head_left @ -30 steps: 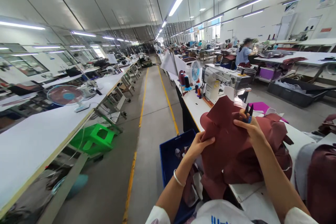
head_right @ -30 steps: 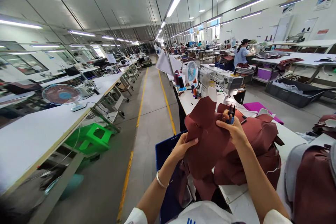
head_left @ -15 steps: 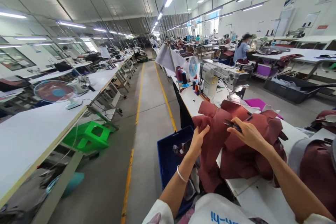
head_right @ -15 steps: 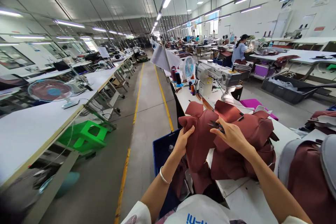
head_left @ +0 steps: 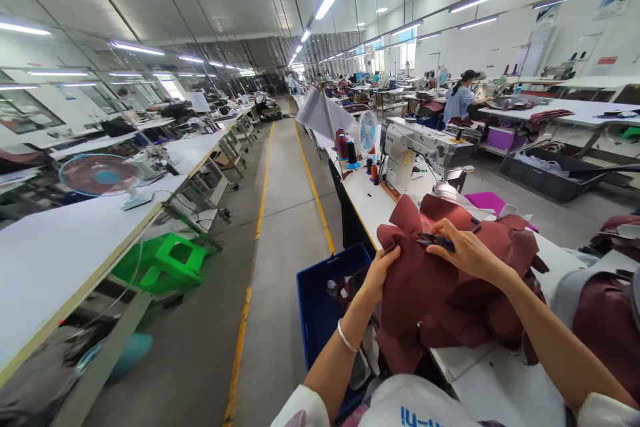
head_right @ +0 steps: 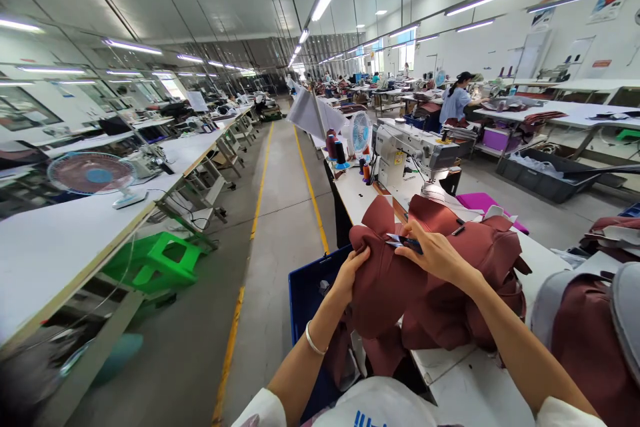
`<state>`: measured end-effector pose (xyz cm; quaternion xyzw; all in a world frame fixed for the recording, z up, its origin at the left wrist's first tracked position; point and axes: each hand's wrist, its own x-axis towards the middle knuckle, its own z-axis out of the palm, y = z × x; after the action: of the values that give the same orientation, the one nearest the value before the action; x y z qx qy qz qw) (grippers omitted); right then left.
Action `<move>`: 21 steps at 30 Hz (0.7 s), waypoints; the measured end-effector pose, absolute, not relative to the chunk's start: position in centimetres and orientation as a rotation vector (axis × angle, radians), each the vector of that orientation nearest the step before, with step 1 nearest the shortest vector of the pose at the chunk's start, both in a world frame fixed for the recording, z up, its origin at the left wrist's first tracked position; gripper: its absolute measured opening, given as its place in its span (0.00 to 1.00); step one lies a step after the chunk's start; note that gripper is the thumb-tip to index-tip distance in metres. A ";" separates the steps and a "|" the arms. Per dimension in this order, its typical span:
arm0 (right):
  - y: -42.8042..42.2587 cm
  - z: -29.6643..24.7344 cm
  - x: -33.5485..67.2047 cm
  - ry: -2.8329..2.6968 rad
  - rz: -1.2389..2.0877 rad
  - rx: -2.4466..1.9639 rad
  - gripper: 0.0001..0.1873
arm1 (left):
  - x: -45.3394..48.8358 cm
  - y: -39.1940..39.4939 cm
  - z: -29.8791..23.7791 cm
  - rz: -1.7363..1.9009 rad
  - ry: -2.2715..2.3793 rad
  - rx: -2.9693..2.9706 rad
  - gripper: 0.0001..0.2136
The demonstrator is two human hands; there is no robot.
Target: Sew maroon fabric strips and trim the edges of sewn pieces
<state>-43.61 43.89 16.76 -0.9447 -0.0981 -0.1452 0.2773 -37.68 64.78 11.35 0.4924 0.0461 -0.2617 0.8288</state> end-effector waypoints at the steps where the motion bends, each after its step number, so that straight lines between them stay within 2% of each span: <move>1: 43.7 16.9 -43.6 -0.302 -0.385 -2.528 0.18 | -37.7 64.8 11.4 -0.571 0.099 1.033 0.20; 14: 42.3 18.2 -43.2 -0.566 -0.291 -2.569 0.15 | -37.6 64.8 11.8 -0.726 -0.005 1.007 0.18; 17: 41.8 17.9 -43.9 -0.451 -0.340 -2.479 0.15 | -37.3 65.2 11.9 -0.740 -0.039 1.043 0.20; 21: 41.3 14.8 -45.6 0.012 -0.616 -2.291 0.21 | -36.9 66.2 12.3 -0.644 -0.180 1.129 0.22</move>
<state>-45.57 41.28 14.80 -0.8951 0.0045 -0.2408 0.3752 -36.94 66.22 12.33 0.5248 -0.0836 -0.2993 0.7925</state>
